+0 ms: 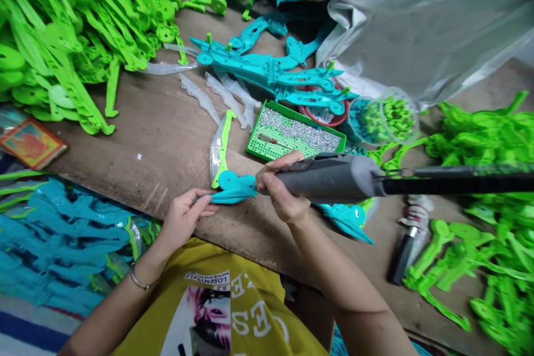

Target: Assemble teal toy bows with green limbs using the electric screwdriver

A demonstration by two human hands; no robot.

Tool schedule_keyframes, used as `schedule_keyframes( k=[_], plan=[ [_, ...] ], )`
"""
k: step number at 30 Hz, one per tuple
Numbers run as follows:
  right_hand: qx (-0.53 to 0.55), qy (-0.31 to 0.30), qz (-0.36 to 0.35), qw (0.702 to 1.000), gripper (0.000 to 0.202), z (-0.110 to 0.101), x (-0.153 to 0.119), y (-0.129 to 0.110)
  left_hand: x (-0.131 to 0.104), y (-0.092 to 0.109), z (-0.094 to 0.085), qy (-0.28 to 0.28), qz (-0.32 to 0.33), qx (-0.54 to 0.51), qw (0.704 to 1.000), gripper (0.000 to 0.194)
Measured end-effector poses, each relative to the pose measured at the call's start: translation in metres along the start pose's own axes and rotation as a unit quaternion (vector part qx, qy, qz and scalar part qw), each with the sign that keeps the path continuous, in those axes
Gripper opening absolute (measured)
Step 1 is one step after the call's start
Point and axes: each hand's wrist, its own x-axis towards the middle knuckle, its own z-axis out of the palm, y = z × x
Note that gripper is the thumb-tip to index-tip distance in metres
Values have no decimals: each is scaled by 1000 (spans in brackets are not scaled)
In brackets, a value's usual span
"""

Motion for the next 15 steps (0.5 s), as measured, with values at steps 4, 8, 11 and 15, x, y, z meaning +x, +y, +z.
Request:
schedule_keyframes(
  k=[4, 8, 11, 15],
  plan=[
    [-14, -67, -40, 997, 22, -4, 4, 9, 0, -2, -1, 4, 2, 1, 1000, 46],
    [-8, -155, -61, 986, 22, -9, 12, 5, 2, -4, -2, 2, -1, -4, 1000, 45],
    [26, -138, -92, 986, 23, -13, 24, -5, 2, -4, -2, 2, -4, -7, 1000, 46],
    [33, 111, -175, 978, 18, -22, 51, -10, 1, -3, -3, -3, -2, -1, 1000, 46]
  ],
)
